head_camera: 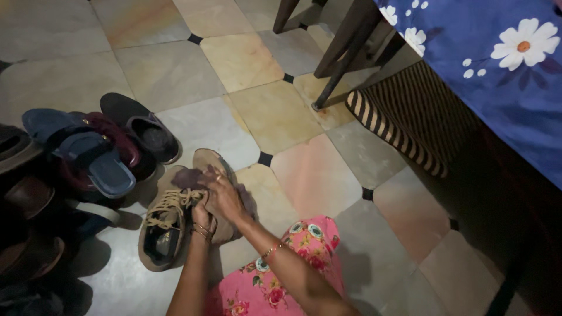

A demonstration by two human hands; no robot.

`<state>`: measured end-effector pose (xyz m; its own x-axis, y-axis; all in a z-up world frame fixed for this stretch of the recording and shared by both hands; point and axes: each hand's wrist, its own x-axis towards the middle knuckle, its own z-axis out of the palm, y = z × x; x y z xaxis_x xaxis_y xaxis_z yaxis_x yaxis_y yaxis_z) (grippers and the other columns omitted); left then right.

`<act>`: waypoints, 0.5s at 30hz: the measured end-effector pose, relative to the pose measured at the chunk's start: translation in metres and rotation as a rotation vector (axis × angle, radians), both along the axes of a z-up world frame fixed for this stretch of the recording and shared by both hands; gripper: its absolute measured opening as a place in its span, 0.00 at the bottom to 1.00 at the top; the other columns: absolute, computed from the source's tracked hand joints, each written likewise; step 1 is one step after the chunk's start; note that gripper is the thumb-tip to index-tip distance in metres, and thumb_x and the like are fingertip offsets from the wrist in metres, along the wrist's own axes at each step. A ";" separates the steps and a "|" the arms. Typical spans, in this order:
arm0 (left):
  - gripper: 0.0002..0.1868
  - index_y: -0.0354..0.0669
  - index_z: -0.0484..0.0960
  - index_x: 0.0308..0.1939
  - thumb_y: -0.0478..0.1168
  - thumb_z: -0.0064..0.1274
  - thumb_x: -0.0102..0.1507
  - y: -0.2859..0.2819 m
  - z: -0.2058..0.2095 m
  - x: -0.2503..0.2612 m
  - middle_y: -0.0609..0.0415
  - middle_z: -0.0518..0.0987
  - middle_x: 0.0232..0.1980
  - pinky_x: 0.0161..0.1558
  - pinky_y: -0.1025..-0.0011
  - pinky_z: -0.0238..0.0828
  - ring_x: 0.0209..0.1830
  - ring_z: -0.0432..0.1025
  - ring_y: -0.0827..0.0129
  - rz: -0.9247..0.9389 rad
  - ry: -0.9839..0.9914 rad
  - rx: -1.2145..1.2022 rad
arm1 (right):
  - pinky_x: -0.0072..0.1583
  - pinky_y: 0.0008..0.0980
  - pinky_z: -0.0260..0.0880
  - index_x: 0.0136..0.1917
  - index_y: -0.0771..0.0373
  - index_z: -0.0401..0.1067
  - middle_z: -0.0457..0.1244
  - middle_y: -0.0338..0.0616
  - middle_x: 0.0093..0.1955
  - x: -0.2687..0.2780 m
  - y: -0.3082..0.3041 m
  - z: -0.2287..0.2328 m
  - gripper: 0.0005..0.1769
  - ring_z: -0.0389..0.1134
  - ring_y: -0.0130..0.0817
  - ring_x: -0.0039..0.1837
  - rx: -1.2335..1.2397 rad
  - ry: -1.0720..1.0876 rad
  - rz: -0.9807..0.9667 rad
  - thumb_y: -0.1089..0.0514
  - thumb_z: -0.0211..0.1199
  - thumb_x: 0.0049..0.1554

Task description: The person sits on the floor and wipes several pairs of shoes with a cloth. They handle a pair of beige sneakers and a pair of black sandals, rubbing the surfaces with the cloth.

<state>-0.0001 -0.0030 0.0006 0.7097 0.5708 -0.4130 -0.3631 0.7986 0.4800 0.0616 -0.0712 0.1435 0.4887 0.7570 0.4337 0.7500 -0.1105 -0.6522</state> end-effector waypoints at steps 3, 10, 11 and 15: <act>0.18 0.35 0.78 0.59 0.40 0.50 0.67 -0.002 -0.004 0.003 0.49 0.80 0.57 0.57 0.62 0.74 0.56 0.76 0.59 0.013 -0.028 -0.061 | 0.78 0.48 0.51 0.59 0.65 0.75 0.58 0.61 0.75 0.024 0.021 -0.010 0.29 0.52 0.58 0.80 0.035 -0.071 0.033 0.78 0.56 0.44; 0.17 0.34 0.79 0.56 0.42 0.50 0.68 -0.005 0.006 0.004 0.48 0.83 0.52 0.54 0.59 0.76 0.50 0.78 0.57 -0.046 -0.023 -0.097 | 0.72 0.44 0.64 0.61 0.58 0.76 0.63 0.54 0.67 0.083 0.065 -0.019 0.33 0.62 0.51 0.72 0.044 -0.105 0.013 0.77 0.55 0.44; 0.17 0.35 0.79 0.56 0.41 0.51 0.67 -0.005 0.006 0.004 0.49 0.83 0.52 0.54 0.60 0.76 0.50 0.78 0.58 -0.029 -0.014 -0.074 | 0.71 0.42 0.65 0.60 0.58 0.76 0.64 0.51 0.66 0.085 0.064 -0.015 0.31 0.64 0.48 0.71 0.092 0.011 0.041 0.76 0.55 0.46; 0.17 0.34 0.80 0.55 0.43 0.52 0.68 -0.007 -0.007 0.004 0.46 0.82 0.49 0.48 0.61 0.75 0.45 0.77 0.58 -0.051 0.061 -0.054 | 0.52 0.38 0.74 0.57 0.55 0.78 0.64 0.41 0.70 0.070 0.045 0.009 0.24 0.66 0.33 0.64 -0.037 0.691 -0.089 0.70 0.48 0.56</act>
<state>0.0034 -0.0104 -0.0065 0.7096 0.5106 -0.4856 -0.2925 0.8404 0.4562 0.1313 -0.0260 0.1530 0.7043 0.7095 -0.0245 0.1513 -0.1837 -0.9713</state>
